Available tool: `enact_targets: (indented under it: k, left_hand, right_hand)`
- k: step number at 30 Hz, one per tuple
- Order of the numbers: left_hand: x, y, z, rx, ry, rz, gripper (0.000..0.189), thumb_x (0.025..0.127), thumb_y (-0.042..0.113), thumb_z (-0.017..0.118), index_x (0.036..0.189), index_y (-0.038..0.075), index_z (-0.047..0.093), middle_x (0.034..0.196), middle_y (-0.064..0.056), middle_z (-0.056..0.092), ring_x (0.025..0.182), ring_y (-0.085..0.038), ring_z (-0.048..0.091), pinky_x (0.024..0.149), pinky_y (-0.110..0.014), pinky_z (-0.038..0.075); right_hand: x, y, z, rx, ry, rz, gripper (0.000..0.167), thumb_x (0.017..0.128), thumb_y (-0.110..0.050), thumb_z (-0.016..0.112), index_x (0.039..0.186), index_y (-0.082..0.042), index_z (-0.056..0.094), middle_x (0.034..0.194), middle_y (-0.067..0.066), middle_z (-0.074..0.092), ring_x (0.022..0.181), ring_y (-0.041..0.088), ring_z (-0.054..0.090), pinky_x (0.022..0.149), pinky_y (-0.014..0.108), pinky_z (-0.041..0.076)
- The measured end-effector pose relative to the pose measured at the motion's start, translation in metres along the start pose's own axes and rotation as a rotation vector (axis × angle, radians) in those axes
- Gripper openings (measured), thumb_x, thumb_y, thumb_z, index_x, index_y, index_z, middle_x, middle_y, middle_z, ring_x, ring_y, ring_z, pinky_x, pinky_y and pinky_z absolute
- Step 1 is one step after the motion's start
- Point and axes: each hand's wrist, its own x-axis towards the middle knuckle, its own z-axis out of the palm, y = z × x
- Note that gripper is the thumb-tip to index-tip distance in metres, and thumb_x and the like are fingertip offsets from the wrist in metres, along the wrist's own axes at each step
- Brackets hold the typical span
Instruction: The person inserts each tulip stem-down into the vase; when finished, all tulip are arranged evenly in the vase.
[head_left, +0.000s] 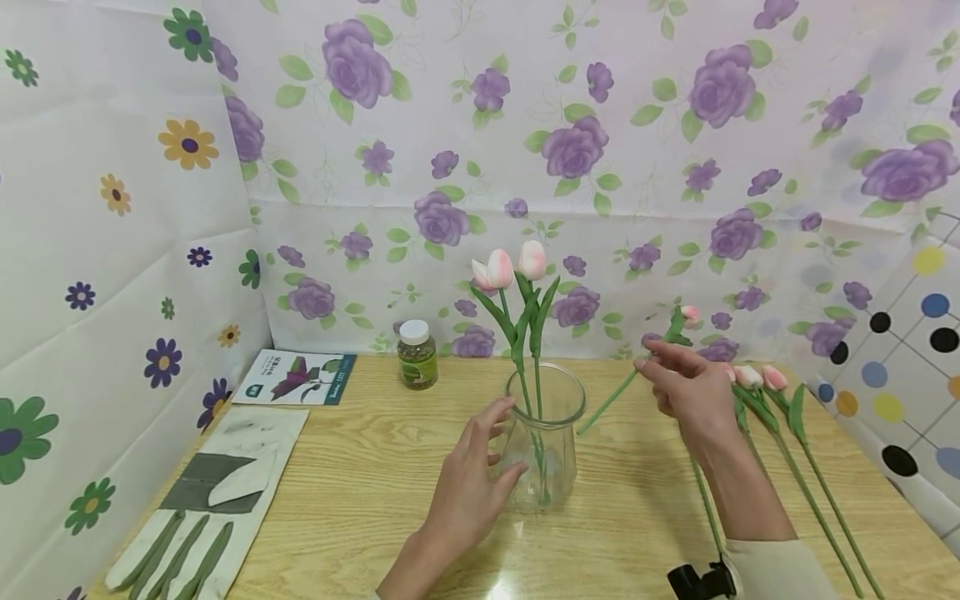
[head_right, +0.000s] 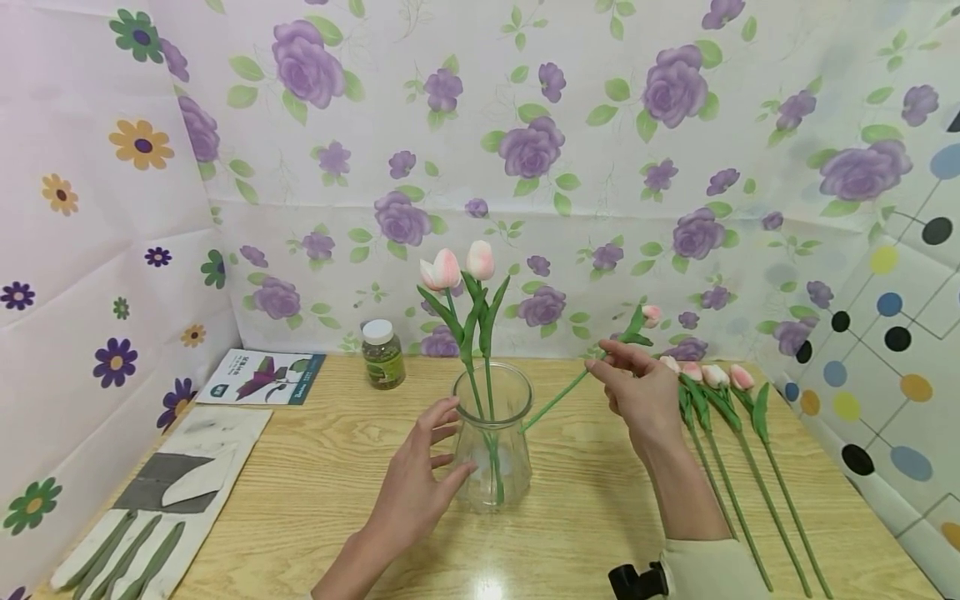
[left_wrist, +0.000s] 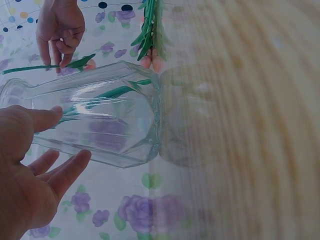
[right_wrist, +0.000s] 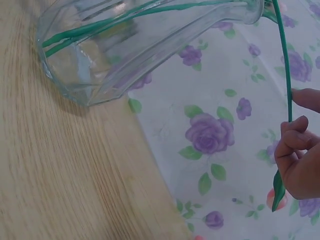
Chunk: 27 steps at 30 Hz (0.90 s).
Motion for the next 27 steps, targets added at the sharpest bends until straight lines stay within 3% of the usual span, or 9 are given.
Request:
enact_targets:
  k: [6, 12, 19, 27]
  left_hand:
    - [0.0, -0.001, 0.001, 0.002, -0.005, -0.003, 0.089, 0.087, 0.0, 0.084, 0.156, 0.022, 0.034, 0.139, -0.016, 0.061, 0.121, -0.038, 0.07, 0.084, -0.038, 0.067]
    - [-0.001, 0.0, 0.0, 0.006, -0.008, -0.007, 0.088, 0.087, 0.0, 0.084, 0.156, 0.02, 0.034, 0.139, -0.017, 0.06, 0.121, -0.038, 0.07, 0.085, -0.038, 0.067]
    - [-0.001, 0.0, -0.001, 0.005, -0.011, -0.011, 0.089, 0.088, 0.0, 0.084, 0.157, 0.022, 0.033, 0.139, -0.018, 0.06, 0.121, -0.037, 0.07, 0.085, -0.038, 0.067]
    - [-0.001, 0.0, -0.001, -0.003, -0.01, -0.011, 0.088, 0.088, 0.0, 0.084, 0.157, 0.021, 0.034, 0.139, -0.019, 0.061, 0.122, -0.037, 0.07, 0.085, -0.039, 0.067]
  right_hand:
    - [0.003, -0.003, 0.006, 0.078, 0.059, 0.01, 0.029, 0.095, -0.019, 0.082, 0.123, -0.017, 0.076, 0.089, -0.009, 0.065, 0.061, 0.007, 0.043, 0.052, 0.024, 0.035]
    - [0.004, -0.011, 0.013, 0.093, 0.146, 0.033, 0.033, 0.093, -0.019, 0.083, 0.125, -0.014, 0.074, 0.091, -0.007, 0.061, 0.062, 0.007, 0.044, 0.052, 0.022, 0.038]
    - [0.005, -0.018, 0.025, 0.044, 0.209, 0.023, 0.04, 0.093, -0.018, 0.084, 0.131, -0.014, 0.071, 0.1, -0.004, 0.06, 0.063, 0.007, 0.047, 0.052, 0.02, 0.042]
    - [0.002, -0.02, 0.033, -0.068, 0.258, -0.091, 0.037, 0.094, -0.016, 0.082, 0.129, -0.016, 0.072, 0.105, -0.004, 0.061, 0.064, 0.005, 0.054, 0.052, 0.019, 0.043]
